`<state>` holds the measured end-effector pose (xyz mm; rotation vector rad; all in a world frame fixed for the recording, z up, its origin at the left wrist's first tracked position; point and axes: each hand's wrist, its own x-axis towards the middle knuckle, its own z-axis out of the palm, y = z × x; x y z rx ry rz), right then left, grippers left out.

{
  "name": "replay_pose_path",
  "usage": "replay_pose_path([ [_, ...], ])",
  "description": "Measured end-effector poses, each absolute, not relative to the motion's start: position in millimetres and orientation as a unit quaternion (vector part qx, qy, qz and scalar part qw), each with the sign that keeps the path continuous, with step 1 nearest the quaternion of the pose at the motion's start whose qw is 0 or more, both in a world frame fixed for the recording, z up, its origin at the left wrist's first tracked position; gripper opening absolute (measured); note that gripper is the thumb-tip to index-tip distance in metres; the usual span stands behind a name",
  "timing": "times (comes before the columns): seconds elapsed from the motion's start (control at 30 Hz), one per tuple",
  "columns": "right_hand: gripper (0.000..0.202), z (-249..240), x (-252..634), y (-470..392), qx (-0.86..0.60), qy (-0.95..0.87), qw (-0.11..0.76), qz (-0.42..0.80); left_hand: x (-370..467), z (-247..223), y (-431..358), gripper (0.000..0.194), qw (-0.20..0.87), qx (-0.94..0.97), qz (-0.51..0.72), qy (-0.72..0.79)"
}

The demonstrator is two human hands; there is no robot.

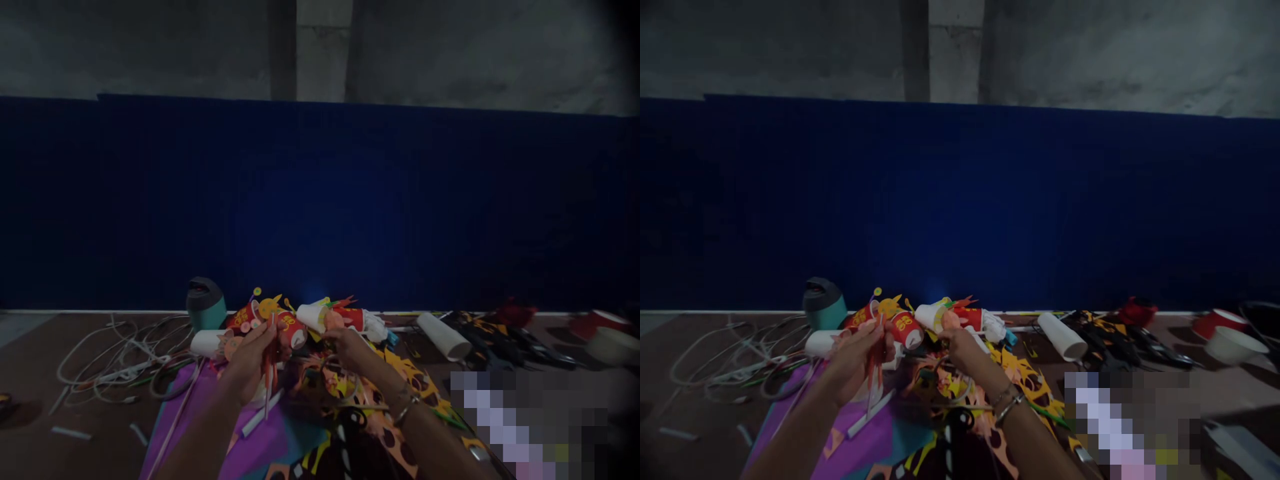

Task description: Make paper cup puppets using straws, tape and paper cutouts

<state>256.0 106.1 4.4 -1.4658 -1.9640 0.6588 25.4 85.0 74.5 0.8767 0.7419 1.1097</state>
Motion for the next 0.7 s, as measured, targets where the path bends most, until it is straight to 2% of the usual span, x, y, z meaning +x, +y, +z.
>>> replay_pose_path([
  [0.17, 0.036, 11, 255, 95, -0.574, -0.752, 0.253, 0.202, 23, 69, 89, 0.024, 0.708, 0.387, 0.497, 0.32],
  [0.5, 0.025, -6, 171, 72, -0.5, -0.831, 0.174, 0.17, 22, 65, 91, 0.027, 0.708, 0.406, 0.49, 0.305],
  [0.7, 0.014, -14, 162, 80, -0.484, -0.819, 0.218, 0.22, 23, 66, 89, 0.024, 0.709, 0.4, 0.478, 0.33],
])
